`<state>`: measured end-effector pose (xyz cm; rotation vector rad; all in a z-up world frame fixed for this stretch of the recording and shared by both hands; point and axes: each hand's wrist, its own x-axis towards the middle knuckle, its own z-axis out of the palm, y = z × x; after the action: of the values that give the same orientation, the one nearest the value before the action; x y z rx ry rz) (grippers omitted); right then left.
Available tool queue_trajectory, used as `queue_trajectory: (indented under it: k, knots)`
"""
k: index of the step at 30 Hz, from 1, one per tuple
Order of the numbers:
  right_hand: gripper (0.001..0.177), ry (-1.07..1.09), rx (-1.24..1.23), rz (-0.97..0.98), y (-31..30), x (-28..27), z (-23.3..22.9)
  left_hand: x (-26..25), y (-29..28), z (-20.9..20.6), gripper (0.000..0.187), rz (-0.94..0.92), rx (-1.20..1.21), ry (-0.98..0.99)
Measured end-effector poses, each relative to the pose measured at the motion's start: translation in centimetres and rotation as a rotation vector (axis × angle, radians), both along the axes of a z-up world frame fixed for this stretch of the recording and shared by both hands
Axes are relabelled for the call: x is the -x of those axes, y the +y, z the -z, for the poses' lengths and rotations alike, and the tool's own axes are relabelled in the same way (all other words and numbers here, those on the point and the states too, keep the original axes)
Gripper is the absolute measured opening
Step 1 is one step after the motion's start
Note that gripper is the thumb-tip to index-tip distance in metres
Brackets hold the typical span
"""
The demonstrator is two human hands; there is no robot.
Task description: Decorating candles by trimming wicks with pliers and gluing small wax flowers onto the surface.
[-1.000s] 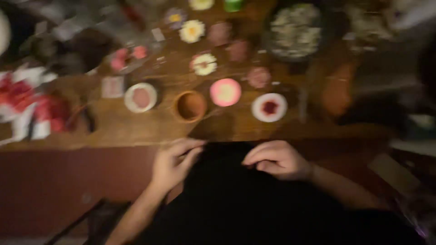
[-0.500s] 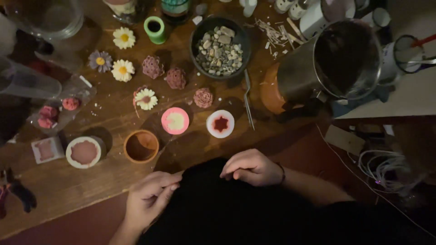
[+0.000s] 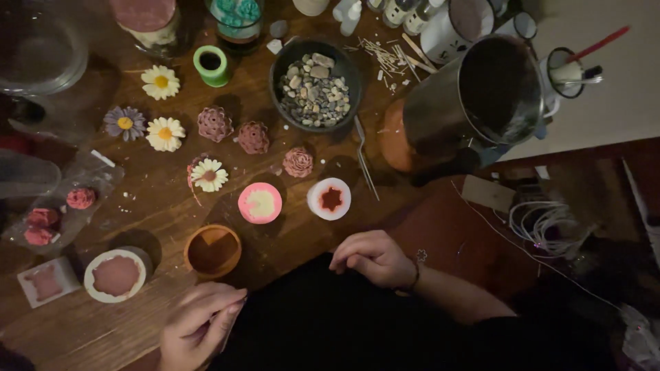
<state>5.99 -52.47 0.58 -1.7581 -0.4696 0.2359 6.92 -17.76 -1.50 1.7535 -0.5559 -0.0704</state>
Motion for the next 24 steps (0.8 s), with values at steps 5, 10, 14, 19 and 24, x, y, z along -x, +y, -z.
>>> queue_trajectory:
  k: [5,10,14,19,24]
  knots:
    - [0.046,0.013,-0.011,0.01,1.1,0.2,-0.2,-0.4,0.4,-0.4,0.016,-0.011,0.023,-0.014]
    - [0.045,-0.026,-0.032,0.023,2.2,0.1,-0.3,-0.5,1.5,0.0,0.016,-0.034,-0.005,0.009]
    - [0.042,-0.006,-0.048,0.028,2.7,0.0,-0.4,-1.2,2.3,0.5,0.017,0.032,-0.005,-0.067]
    - [0.04,0.0,-0.064,0.046,3.3,0.2,-0.1,-1.8,2.6,0.2,0.018,0.061,0.04,-0.09]
    - [0.038,0.012,-0.099,0.052,3.6,0.2,-0.1,-1.9,2.9,-0.4,0.017,0.042,0.004,-0.062]
